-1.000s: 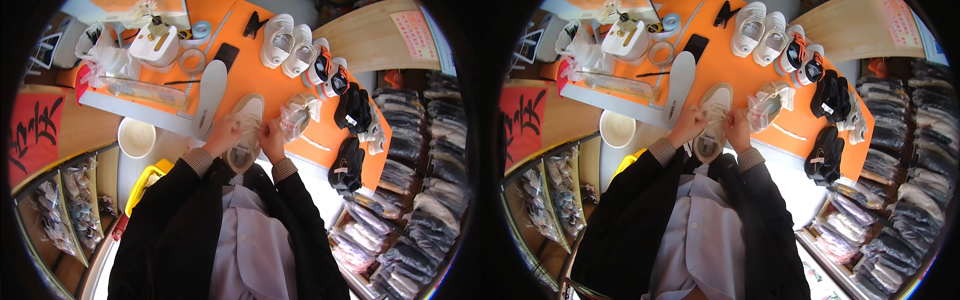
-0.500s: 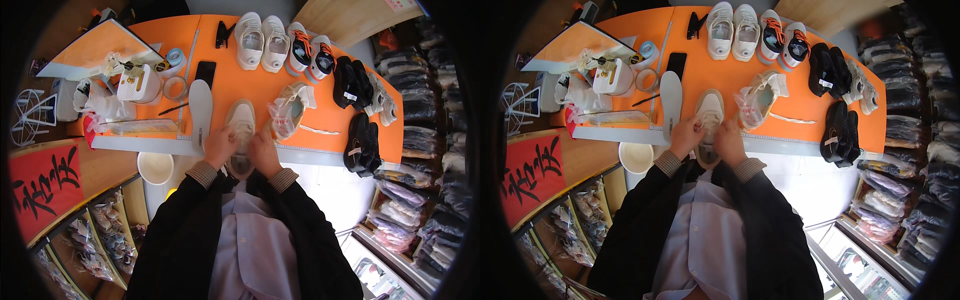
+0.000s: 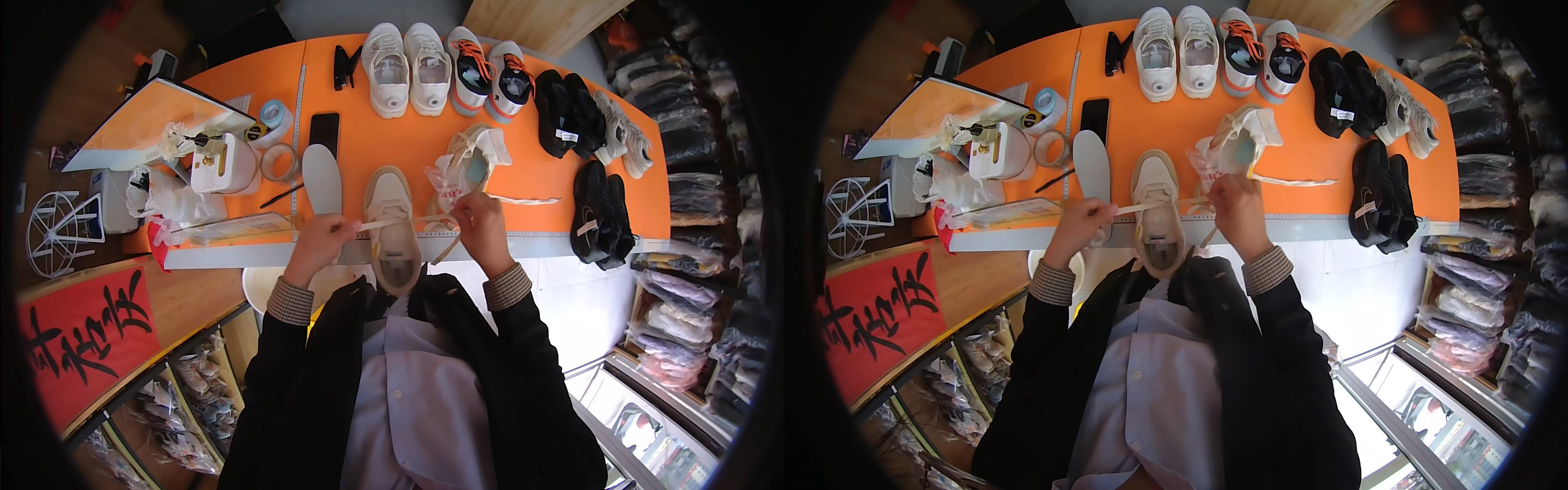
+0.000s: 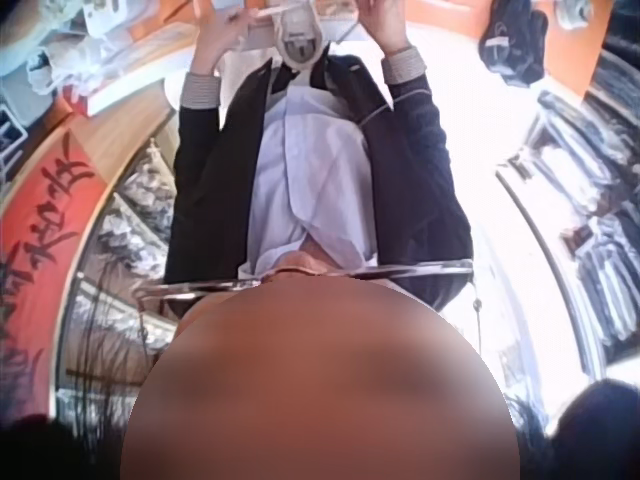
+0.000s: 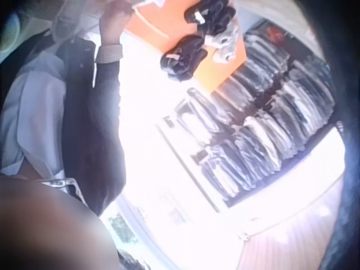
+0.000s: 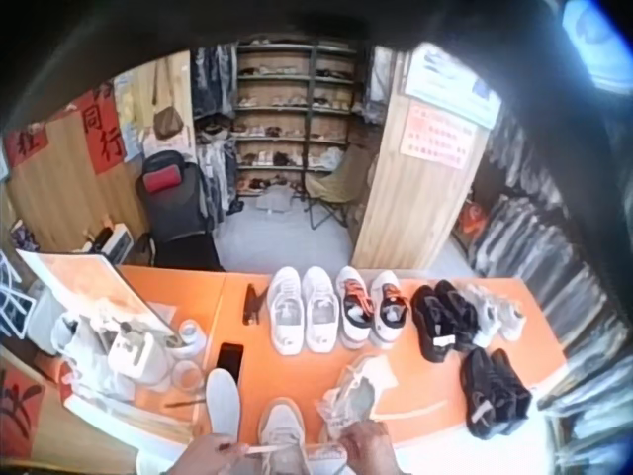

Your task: The person laces a white sneaker on an orange workbench. They thread the laces through the eyelets, pull them tight, and tie a knot. The person briefly walks to a nearby box to retrieve a plastic bag before returning to finish the shoe.

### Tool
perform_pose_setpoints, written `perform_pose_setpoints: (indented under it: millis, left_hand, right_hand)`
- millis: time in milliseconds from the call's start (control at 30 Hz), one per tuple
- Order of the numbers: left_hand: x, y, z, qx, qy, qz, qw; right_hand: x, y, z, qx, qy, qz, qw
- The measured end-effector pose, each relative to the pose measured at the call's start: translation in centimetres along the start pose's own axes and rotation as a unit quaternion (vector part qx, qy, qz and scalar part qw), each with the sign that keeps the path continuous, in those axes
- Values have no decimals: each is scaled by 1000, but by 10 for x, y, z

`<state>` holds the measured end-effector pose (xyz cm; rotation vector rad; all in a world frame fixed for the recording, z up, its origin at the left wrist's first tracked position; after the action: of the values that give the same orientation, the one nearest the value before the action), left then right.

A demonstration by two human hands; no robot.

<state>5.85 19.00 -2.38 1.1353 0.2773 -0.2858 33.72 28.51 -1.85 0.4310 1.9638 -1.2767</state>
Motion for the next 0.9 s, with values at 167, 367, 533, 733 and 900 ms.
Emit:
perform_pose_setpoints:
  millis: [167, 367, 533, 733, 900]
  left_hand:
    - [-31, 36, 16, 125, 184, -110, 969]
    - [-13, 103, 42, 240, 39, 63, 968]
    - [3, 116, 38, 321, 80, 112, 937]
    - [16, 107, 33, 247, 86, 259, 930]
    - [7, 93, 23, 266, 118, 9, 957]
  right_hand:
    - [-10, -17, -12, -47, 89, 106, 989]
    - [14, -83, -10, -72, -72, -232, 967]
    - [23, -106, -7, 1, -114, -411, 904]
    - [13, -103, -3, 94, -103, -570, 810]
    - [28, -84, 1, 234, -91, -482, 840]
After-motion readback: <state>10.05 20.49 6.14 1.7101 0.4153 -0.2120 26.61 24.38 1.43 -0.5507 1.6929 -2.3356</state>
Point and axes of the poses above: each hand's wrist, its own z-axis away from the middle knuckle, its own x-axis out of the palm, y = z × x, the point moved 1 cm from there along -z, towards the middle knuckle, and after that the axes turned 4 degrees about x, right-handed, at the moved point
